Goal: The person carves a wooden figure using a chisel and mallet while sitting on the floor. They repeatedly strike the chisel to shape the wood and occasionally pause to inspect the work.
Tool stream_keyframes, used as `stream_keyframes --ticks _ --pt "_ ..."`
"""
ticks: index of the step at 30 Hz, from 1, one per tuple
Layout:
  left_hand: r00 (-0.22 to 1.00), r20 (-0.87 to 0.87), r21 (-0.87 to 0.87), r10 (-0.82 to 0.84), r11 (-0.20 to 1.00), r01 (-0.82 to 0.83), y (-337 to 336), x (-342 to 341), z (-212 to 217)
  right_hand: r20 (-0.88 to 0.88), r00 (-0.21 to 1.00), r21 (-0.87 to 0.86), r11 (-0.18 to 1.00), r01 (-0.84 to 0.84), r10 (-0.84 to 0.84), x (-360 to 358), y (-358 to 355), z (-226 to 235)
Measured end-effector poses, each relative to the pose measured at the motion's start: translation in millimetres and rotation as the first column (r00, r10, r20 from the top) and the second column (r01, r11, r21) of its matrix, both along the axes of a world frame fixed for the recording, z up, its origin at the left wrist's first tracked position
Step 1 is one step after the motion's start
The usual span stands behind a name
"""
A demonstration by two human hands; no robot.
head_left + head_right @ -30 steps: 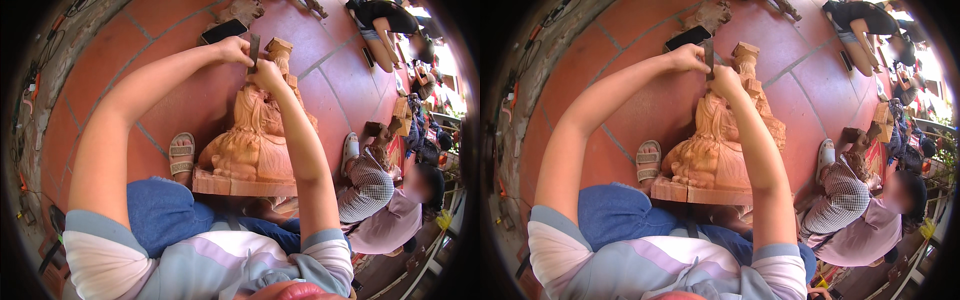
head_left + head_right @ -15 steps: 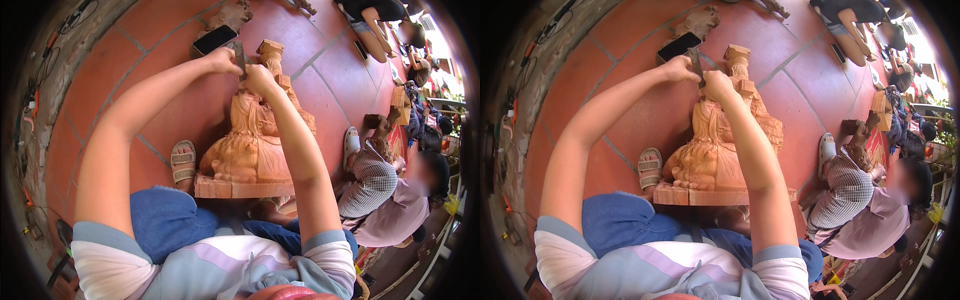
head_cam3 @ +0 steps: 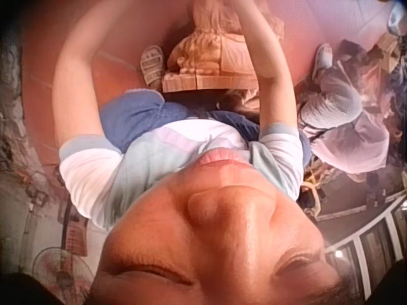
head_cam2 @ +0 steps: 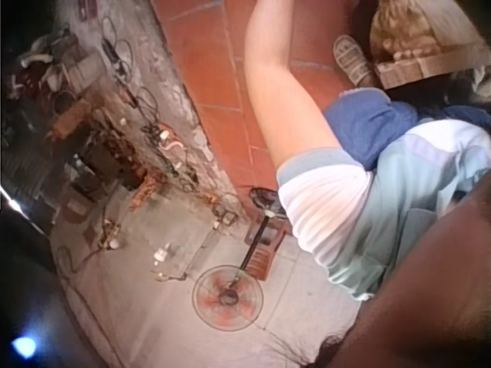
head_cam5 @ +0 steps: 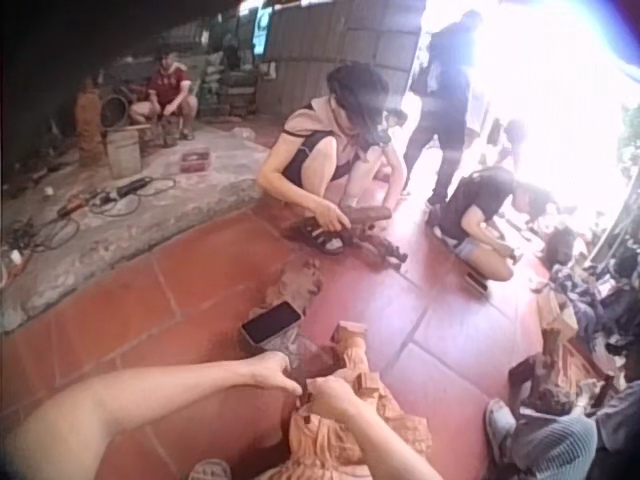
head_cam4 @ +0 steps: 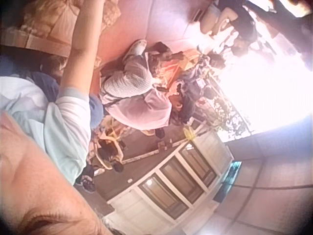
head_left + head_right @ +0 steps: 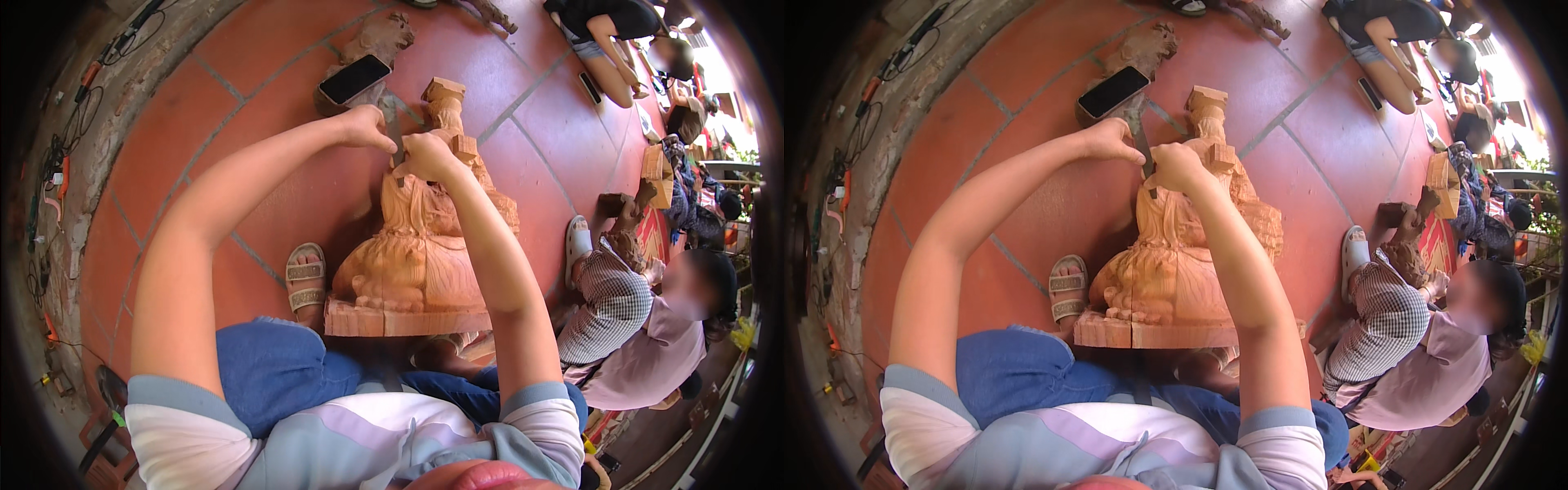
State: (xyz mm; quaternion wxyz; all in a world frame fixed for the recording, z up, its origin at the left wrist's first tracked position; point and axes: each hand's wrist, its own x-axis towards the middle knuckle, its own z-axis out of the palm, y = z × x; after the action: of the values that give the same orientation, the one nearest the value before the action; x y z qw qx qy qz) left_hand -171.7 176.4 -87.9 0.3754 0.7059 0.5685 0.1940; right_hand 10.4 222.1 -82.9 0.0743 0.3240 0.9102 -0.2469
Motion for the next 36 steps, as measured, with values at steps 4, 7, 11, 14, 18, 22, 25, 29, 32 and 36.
stream_keyframes --ticks 4,7,11,14,18,22,25,29,32,36 --pt "0.955 0.226 -0.083 0.19 0.981 -0.176 12 -1 -6 -0.098 0.981 -0.101 0.982 0.157 -0.167 -3 11 -8" --pt "0.984 0.167 -0.084 0.057 0.996 -0.043 11 1 -6 -0.134 0.983 -0.07 0.991 0.113 -0.122 5 6 -6" --pt "0.963 0.25 -0.11 0.1 0.991 -0.074 3 15 -7 -0.071 0.993 -0.119 0.99 0.081 -0.09 11 6 -1" --pt "0.985 0.128 -0.003 0.116 0.993 -0.116 18 21 4 -0.25 0.906 -0.284 0.921 0.267 -0.34 15 11 -8" --pt "0.987 0.157 -0.027 -0.047 0.998 0.052 3 27 1 -0.141 0.989 0.145 0.989 -0.027 0.048 27 -4 -7" --pt "0.985 0.128 0.012 0.115 0.993 -0.117 22 25 6 -0.243 0.886 -0.389 0.876 0.284 -0.395 16 8 -2" --pt "0.984 0.18 -0.076 0.009 0.997 0.004 18 29 13 -0.201 0.895 -0.389 0.871 0.3 -0.398 27 -2 2" --pt "0.954 0.284 -0.046 0.099 0.995 -0.089 17 27 -7 -0.248 0.909 -0.277 0.923 0.266 -0.336 25 2 0" --pt "0.947 0.289 0.05 0.141 0.986 -0.162 13 26 0 -0.4 0.741 -0.331 0.839 0.432 -0.539 27 -8 9" --pt "0.997 -0.061 0.313 0.045 0.95 -0.023 -24 28 -44 -0.598 0.295 -0.605 0.662 0.443 -0.745 62 -4 -4"
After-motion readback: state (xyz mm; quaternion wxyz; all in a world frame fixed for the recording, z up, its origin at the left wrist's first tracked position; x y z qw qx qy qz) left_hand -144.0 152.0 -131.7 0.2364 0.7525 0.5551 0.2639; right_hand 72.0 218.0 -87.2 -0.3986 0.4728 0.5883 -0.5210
